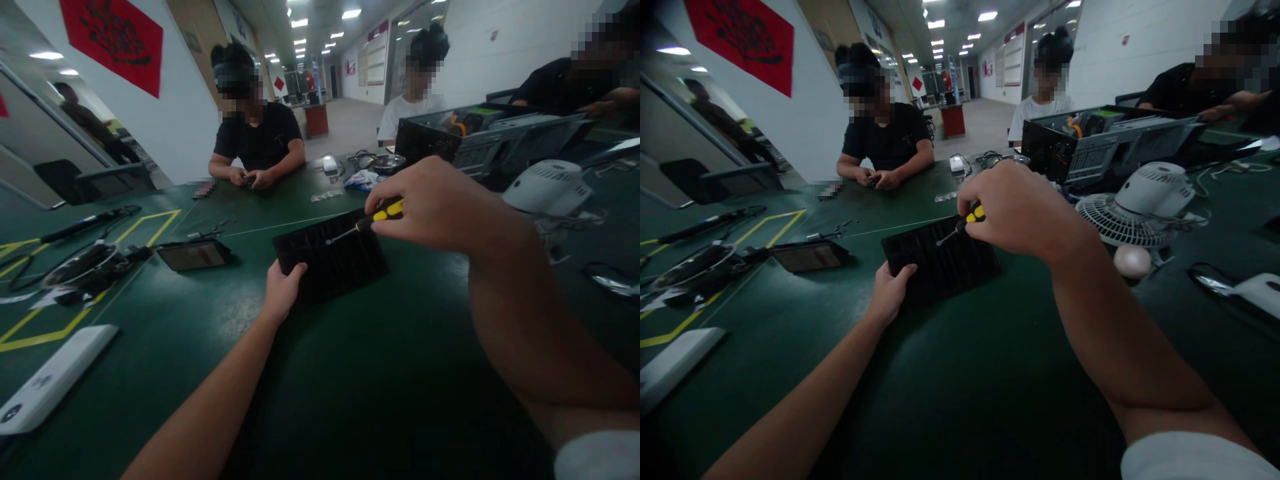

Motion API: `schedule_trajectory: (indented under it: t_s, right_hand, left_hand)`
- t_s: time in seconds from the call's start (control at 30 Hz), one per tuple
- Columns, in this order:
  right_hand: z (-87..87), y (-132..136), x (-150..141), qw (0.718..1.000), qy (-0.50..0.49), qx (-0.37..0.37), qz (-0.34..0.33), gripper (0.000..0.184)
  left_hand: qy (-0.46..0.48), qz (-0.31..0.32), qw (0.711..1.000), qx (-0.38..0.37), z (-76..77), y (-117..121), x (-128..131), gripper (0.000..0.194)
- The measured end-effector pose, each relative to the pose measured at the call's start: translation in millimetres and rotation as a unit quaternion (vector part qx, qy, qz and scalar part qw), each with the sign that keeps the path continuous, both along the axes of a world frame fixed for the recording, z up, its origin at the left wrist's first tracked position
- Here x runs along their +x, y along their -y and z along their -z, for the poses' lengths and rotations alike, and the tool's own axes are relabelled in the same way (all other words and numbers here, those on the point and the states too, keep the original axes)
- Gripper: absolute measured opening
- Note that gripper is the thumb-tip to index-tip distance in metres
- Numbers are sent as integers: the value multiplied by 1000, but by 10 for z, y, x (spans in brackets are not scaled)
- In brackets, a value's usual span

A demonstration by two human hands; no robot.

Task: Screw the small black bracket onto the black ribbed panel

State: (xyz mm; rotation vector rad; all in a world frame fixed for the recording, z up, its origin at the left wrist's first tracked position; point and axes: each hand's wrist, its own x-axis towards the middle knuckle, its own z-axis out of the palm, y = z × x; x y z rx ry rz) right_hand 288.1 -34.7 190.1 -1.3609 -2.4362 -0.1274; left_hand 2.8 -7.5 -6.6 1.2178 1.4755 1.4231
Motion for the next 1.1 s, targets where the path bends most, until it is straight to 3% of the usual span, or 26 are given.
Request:
schedule_trajectory:
  t_s: [0.33,1.1]
  right_hand:
    - [31,-40,-15,1000,-11,0,-18,26]
    - [92,-53,-66,999,-6,26,-41,24]
  left_hand:
    - [9,-2,1000,-5,-58,30,43,37]
    - [1,-1,1000,-1,-7,7,9,35]
